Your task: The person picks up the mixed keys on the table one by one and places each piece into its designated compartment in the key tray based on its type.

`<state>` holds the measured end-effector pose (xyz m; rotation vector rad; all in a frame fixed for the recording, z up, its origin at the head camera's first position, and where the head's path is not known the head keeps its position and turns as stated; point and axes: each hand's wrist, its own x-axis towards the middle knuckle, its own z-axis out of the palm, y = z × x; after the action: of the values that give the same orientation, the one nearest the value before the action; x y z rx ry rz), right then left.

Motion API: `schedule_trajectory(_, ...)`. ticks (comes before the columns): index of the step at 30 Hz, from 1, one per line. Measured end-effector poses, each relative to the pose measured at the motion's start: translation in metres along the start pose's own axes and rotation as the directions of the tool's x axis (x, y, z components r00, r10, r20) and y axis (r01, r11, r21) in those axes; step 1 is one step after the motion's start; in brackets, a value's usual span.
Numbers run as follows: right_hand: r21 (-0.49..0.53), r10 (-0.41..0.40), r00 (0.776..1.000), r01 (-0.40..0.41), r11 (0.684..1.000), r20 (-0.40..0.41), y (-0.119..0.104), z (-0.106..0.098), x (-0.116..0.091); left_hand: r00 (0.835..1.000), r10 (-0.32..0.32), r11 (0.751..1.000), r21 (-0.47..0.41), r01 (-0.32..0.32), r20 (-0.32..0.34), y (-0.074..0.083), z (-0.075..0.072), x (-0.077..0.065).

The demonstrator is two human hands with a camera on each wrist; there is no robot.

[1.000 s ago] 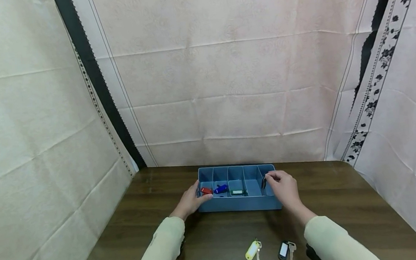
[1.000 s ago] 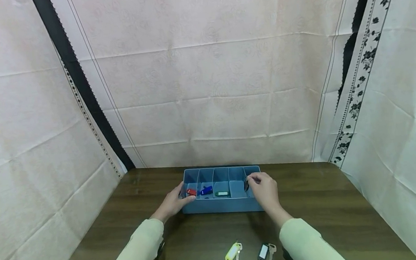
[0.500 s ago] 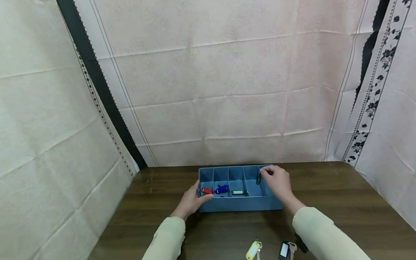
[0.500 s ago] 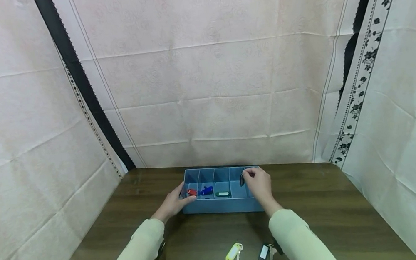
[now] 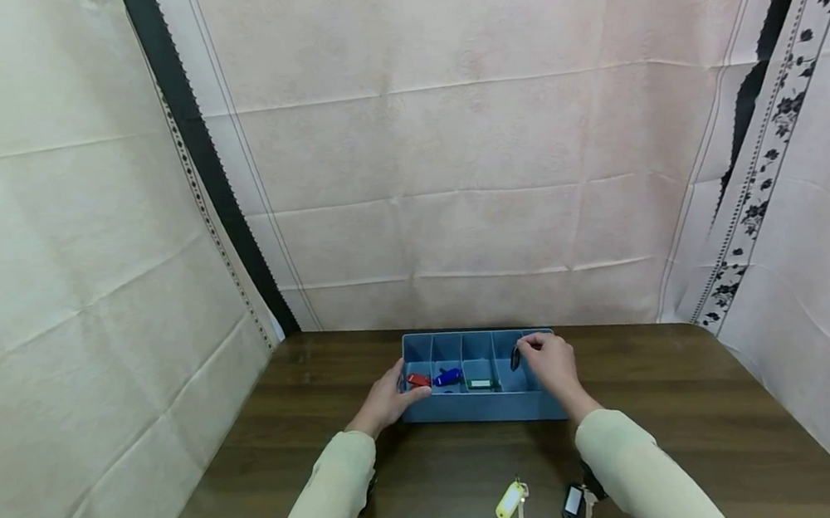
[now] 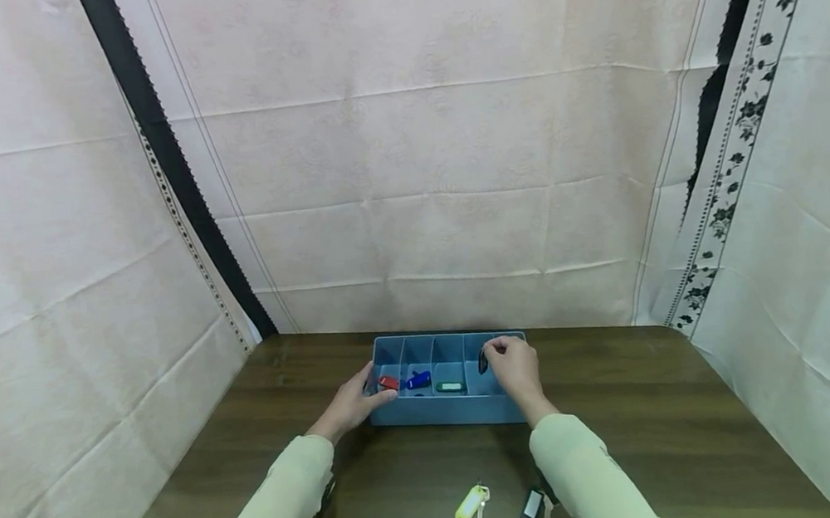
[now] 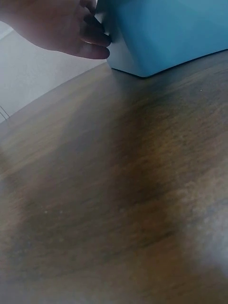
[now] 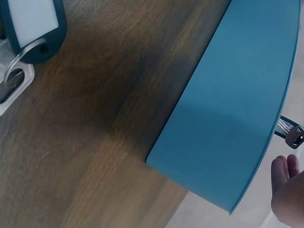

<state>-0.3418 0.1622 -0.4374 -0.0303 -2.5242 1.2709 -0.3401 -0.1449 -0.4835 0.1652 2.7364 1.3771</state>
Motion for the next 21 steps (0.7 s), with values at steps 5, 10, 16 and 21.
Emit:
schedule_trajectory(5,-0.012,-0.012,1.0,0.012,1.0,0.006,0.0,0.003,0.002,1.0,-0.002,1.0,-0.009,0.002,0.0,0.002,-0.001,-0.002)
schedule_trajectory(10,-0.021,-0.028,1.0,0.028,0.999,0.013,0.004,0.002,0.006,1.0,0.002,1.0,-0.01,-0.002,0.003,0.002,-0.001,-0.003)
schedule_trajectory(16,-0.021,-0.026,1.0,0.026,0.999,-0.002,0.011,-0.005,0.007,1.0,0.002,1.0,-0.016,-0.002,0.002,0.001,0.0,-0.002)
schedule_trajectory(21,-0.024,-0.053,0.999,0.053,0.998,0.001,0.015,-0.01,0.005,1.0,0.006,1.0,-0.013,-0.006,0.008,-0.002,0.0,-0.001)
